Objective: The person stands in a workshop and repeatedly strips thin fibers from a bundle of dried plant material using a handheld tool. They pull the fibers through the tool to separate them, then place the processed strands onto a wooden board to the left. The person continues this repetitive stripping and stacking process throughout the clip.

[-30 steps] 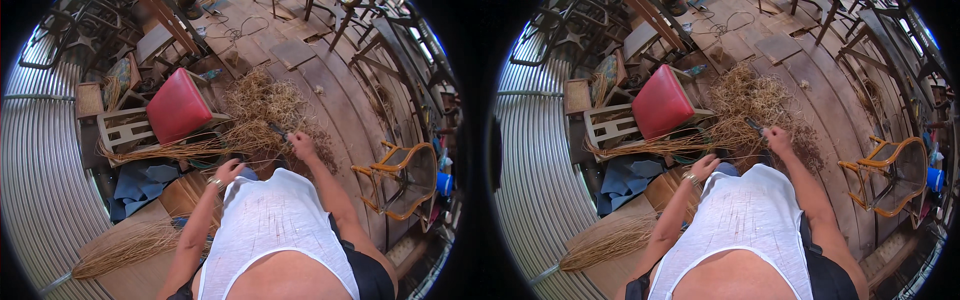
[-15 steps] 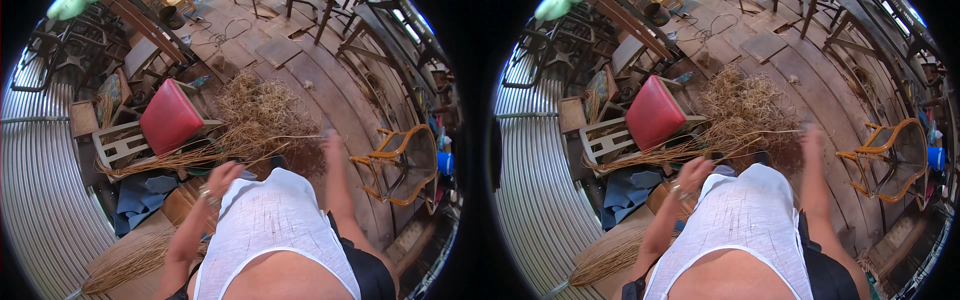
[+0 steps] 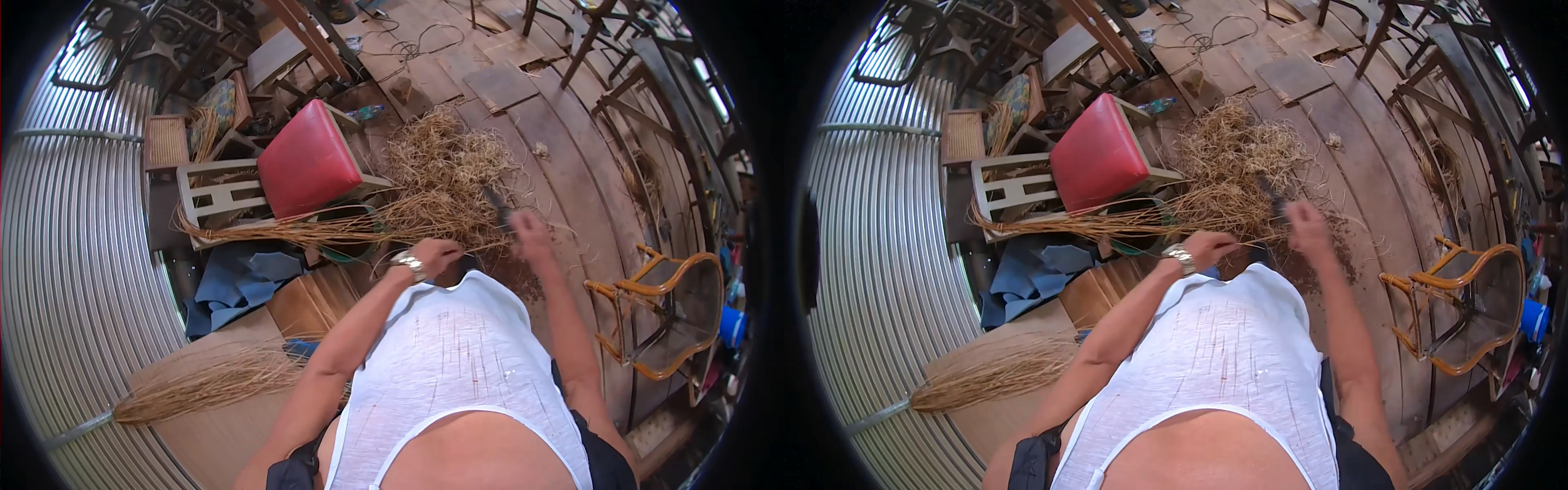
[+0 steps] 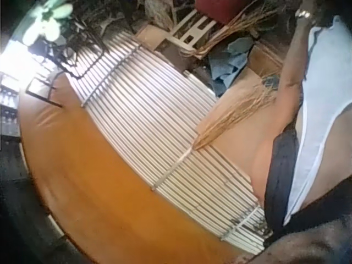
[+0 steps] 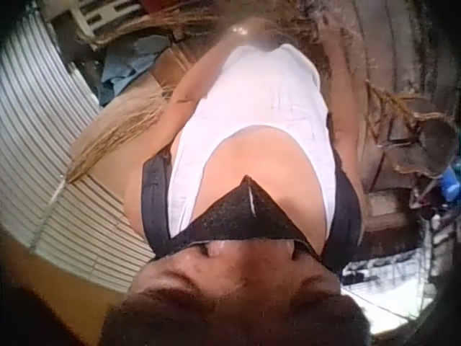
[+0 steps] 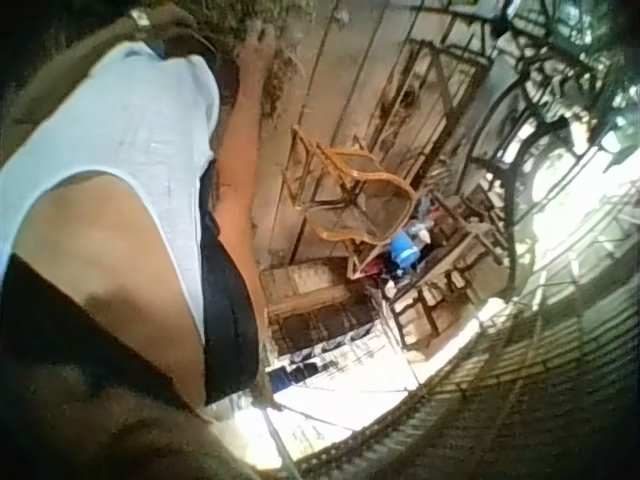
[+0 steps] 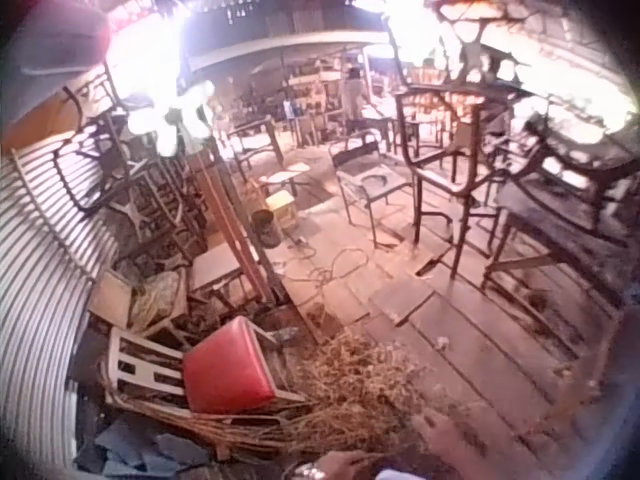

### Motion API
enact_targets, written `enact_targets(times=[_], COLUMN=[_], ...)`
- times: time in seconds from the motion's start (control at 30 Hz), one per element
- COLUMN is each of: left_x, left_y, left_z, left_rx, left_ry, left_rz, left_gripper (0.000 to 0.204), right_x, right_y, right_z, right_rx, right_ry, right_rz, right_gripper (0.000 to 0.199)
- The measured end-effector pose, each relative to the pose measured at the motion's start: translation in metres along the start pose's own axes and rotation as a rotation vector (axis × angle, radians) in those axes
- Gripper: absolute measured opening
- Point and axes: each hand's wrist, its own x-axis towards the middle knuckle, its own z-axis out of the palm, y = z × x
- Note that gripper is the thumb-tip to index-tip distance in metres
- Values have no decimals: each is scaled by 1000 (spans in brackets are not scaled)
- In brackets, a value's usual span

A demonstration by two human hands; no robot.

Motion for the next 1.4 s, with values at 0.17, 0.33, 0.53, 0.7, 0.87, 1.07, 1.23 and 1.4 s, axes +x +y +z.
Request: enact_targets(times=[0.17,0.33,0.53,0.7,0.87,1.07,1.23,1.4], left_x=[-14,-139,-311,-418,-628,-767,-797,-798], left_y=[23,-25,-35,-28,-123,-137,-102,-81], left_z=[-15,-102,-160,-196,-245,-241,-219,-195], left_rx=[-318,-242,-379,-294,-34,-59,156,222], left_ry=[114,1,211,630,1634,1726,1571,1461], left_rz=[-114,-458,-564,-613,-707,-752,-991,-1002], left_gripper=[26,30,24,20,23,27,31,37], right_x=[27,117,83,60,37,21,-1,66], right_y=[14,100,65,93,136,182,147,151], right_z=[48,-78,-216,-240,-217,-153,-38,-21], right_rx=[-174,-570,-276,-665,-781,-831,-906,-903], right_ry=[-241,-152,-137,36,183,8,-194,-375], right_rz=[-155,-662,136,40,78,115,129,-46], right_gripper=[24,25,31,32,33,30,30,27])
